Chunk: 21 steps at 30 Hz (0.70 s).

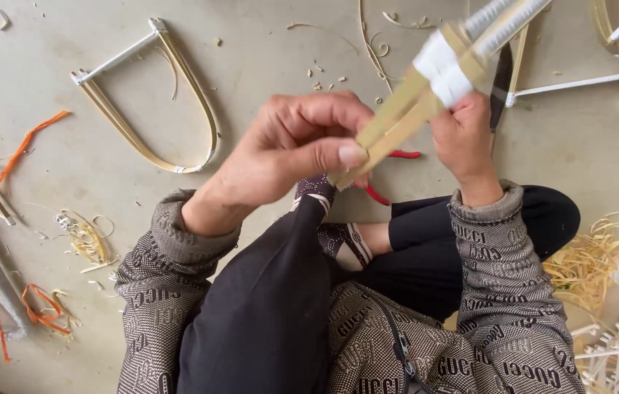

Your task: Cutting and assembling bamboo frames for furniture or household items.

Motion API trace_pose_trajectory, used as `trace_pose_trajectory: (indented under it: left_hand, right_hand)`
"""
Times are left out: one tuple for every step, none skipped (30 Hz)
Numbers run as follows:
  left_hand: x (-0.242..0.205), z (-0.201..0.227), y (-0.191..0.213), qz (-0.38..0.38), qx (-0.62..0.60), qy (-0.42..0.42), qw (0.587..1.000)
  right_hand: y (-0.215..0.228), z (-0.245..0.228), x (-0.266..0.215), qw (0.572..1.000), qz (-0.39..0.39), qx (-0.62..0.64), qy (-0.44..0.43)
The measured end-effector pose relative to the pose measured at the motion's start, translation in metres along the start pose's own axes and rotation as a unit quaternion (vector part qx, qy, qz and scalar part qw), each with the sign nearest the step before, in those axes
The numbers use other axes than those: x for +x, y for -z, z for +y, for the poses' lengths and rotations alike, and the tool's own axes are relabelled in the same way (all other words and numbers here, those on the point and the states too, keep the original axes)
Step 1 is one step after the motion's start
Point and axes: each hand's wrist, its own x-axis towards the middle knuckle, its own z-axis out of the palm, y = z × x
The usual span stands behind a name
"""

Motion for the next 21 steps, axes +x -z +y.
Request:
trace_pose_trajectory:
  left_hand:
    - [0.000,0.000,-0.001,-0.023,-0.009,0.013,1.000]
    - [-0.001,0.000,-0.002,-0.046,-0.018,0.027,0.998]
    - [0.000,0.000,-0.002,-0.047,-0.017,0.027,0.998]
    - [0.001,0.000,-0.001,-0.047,-0.025,0.033,0.998]
    - [0.002,0.001,-0.001,-0.047,-0.033,0.040,0.998]
    - [0.006,0.001,0.003,-0.048,-0.031,0.038,0.998]
    - [0.010,0.001,0.006,0.011,-0.005,-0.008,1.000]
    - [0.013,0.002,0.010,0.072,0.021,-0.056,0.996]
    - [0.018,-0.006,0.022,0.074,0.023,-0.059,0.995]
    - [0.023,-0.014,0.035,0.124,0.097,-0.139,0.978]
    - [0.027,-0.021,0.048,0.171,0.170,-0.216,0.946]
    - [0.033,-0.027,0.056,0.176,0.174,-0.220,0.944]
    - [0.040,-0.032,0.065,0.216,0.239,-0.264,0.909]
    - [0.046,-0.038,0.074,0.255,0.301,-0.304,0.867]
    - [0.051,-0.043,0.082,0.260,0.304,-0.307,0.863]
    - [0.055,-0.050,0.088,0.282,0.290,-0.310,0.860]
    - [0.060,-0.057,0.095,0.304,0.276,-0.313,0.856]
    - [0.061,-0.058,0.098,0.305,0.275,-0.312,0.857]
    - [0.063,-0.059,0.101,0.274,0.239,-0.307,0.879]
    - [0.065,-0.059,0.104,0.242,0.203,-0.302,0.900]
    - [0.064,-0.055,0.104,0.242,0.202,-0.302,0.900]
  right_hand:
    - [-0.005,-0.016,0.001,0.994,-0.015,0.101,0.036]
    - [-0.011,-0.032,0.001,0.977,-0.031,0.201,0.069]
    - [-0.013,-0.033,0.000,0.977,-0.030,0.201,0.070]
    - [-0.013,-0.034,-0.001,0.983,-0.019,0.166,0.072]
    - [-0.014,-0.035,-0.002,0.989,-0.008,0.130,0.074]
    - [-0.014,-0.031,-0.005,0.989,-0.007,0.129,0.077]
    - [-0.015,-0.026,-0.008,0.990,0.000,0.128,0.058]
    - [-0.016,-0.022,-0.010,0.991,0.004,0.127,0.039]
    - [-0.018,-0.023,-0.017,0.991,0.001,0.127,0.043]
    - [-0.021,-0.024,-0.022,0.995,0.021,0.083,0.058]
    - [-0.025,-0.025,-0.028,0.996,0.040,0.038,0.073]
    - [-0.031,-0.030,-0.036,0.996,0.034,0.040,0.078]
    - [-0.038,-0.035,-0.044,0.994,0.031,-0.023,0.105]
    - [-0.044,-0.040,-0.053,0.987,0.028,-0.085,0.132]
    - [-0.048,-0.044,-0.057,0.987,0.023,-0.084,0.137]
    - [-0.051,-0.047,-0.065,0.985,-0.014,-0.071,0.157]
    - [-0.053,-0.049,-0.072,0.981,-0.051,-0.058,0.178]
    - [-0.056,-0.051,-0.074,0.981,-0.052,-0.058,0.177]
    - [-0.058,-0.052,-0.076,0.977,-0.096,-0.052,0.182]
    - [-0.060,-0.052,-0.078,0.971,-0.139,-0.047,0.188]
    - [-0.063,-0.044,-0.076,0.971,-0.139,-0.047,0.188]
